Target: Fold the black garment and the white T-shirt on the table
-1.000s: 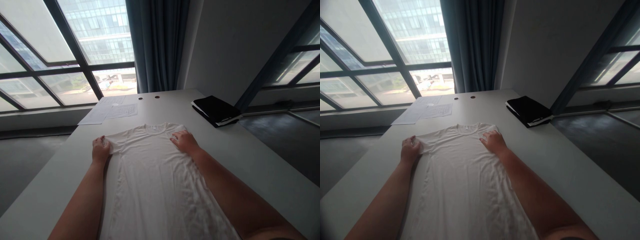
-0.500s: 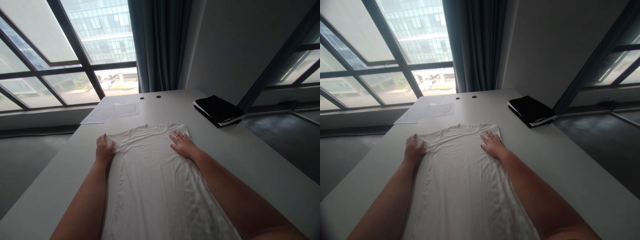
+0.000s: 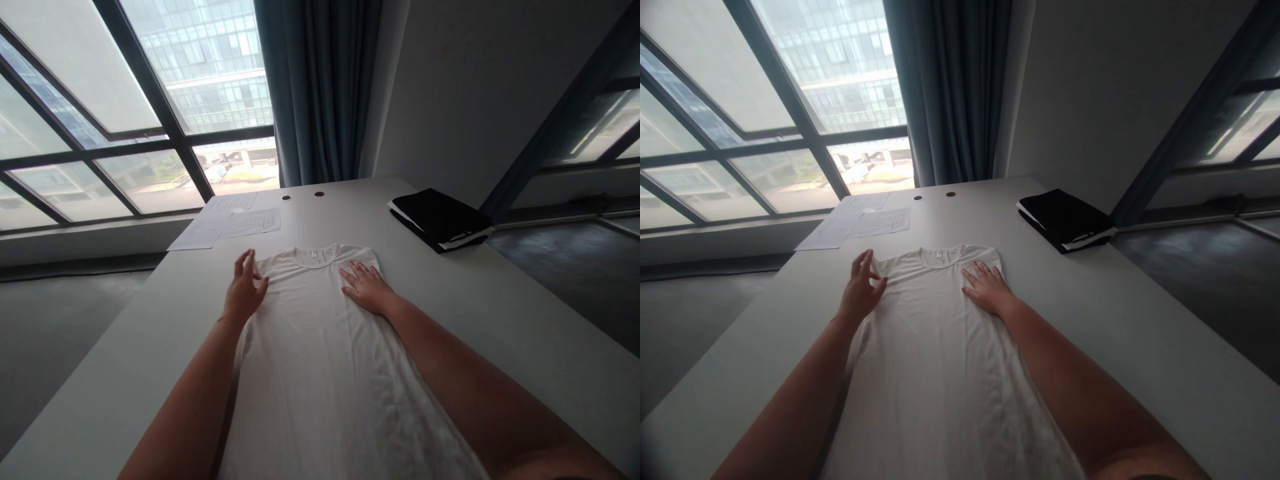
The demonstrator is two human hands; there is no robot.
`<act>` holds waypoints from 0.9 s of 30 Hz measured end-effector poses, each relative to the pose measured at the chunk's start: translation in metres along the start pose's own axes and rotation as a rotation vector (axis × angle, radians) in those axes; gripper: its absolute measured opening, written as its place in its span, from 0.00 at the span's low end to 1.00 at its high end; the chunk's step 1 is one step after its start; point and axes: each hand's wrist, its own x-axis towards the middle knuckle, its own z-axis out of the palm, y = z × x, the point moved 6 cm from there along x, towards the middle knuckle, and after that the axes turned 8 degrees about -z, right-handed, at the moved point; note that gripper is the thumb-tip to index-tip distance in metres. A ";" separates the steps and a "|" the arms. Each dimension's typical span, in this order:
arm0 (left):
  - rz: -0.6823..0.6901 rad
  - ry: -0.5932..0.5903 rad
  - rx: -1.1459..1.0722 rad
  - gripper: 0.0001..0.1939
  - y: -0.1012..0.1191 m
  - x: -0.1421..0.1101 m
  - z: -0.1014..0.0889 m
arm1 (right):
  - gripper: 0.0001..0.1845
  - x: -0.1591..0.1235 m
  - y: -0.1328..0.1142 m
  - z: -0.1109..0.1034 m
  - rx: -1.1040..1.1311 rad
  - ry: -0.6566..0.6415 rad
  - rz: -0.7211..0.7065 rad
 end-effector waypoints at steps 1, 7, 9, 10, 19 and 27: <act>0.087 -0.079 -0.031 0.38 0.014 -0.005 0.007 | 0.36 0.000 0.000 0.000 0.004 0.000 -0.001; 0.121 -0.130 0.034 0.32 -0.002 -0.011 0.018 | 0.36 0.000 0.001 0.000 0.012 0.009 -0.012; 0.085 -0.203 0.145 0.31 -0.019 -0.011 0.026 | 0.36 0.001 0.002 0.001 0.013 0.012 -0.013; 0.084 -0.271 0.198 0.32 -0.022 -0.013 0.033 | 0.36 0.001 0.002 0.001 0.014 0.012 -0.013; 0.033 -0.386 0.453 0.18 0.016 -0.023 0.048 | 0.37 0.002 0.004 0.004 0.014 0.023 -0.024; -0.029 -0.244 0.312 0.15 0.019 -0.017 0.029 | 0.37 0.002 0.004 0.003 0.023 0.026 -0.028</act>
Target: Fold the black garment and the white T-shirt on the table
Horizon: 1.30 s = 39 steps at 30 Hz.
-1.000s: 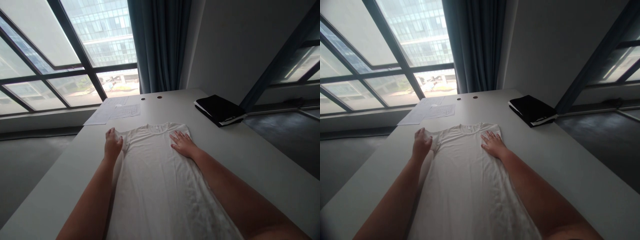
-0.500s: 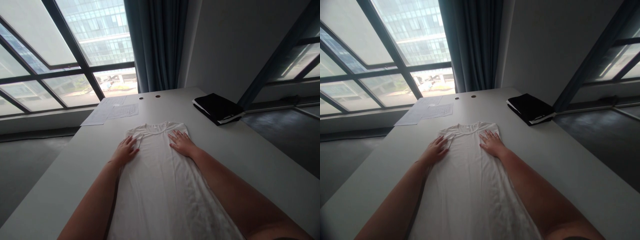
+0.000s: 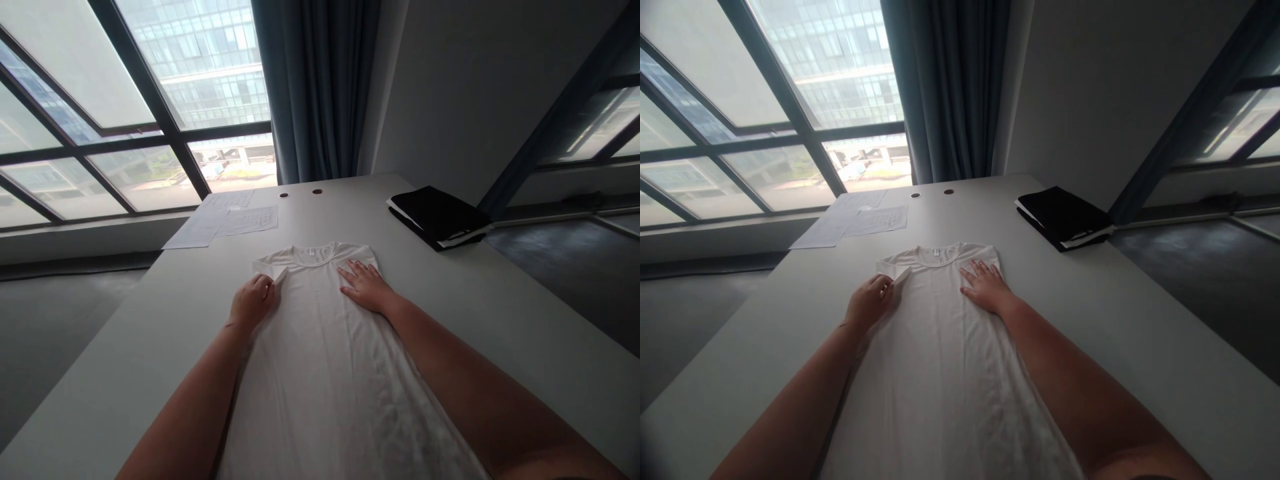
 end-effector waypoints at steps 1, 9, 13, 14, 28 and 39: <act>0.062 -0.034 -0.044 0.15 0.003 -0.001 0.002 | 0.37 0.000 0.000 0.000 0.001 0.000 -0.001; 0.075 -0.148 -0.043 0.22 -0.006 0.000 0.021 | 0.37 -0.001 0.000 -0.001 0.003 -0.002 0.002; -0.073 -0.115 0.120 0.24 -0.018 0.000 0.025 | 0.37 0.000 0.001 0.000 -0.002 -0.004 -0.001; -0.080 -0.101 0.137 0.24 -0.018 0.000 0.024 | 0.37 0.000 0.001 0.001 -0.001 -0.002 -0.003; -0.132 -0.208 0.307 0.29 0.055 0.034 0.053 | 0.36 -0.005 -0.003 -0.007 0.025 0.000 -0.031; -0.057 -0.064 0.089 0.29 0.027 0.021 0.053 | 0.37 -0.004 0.000 -0.005 0.058 0.013 -0.055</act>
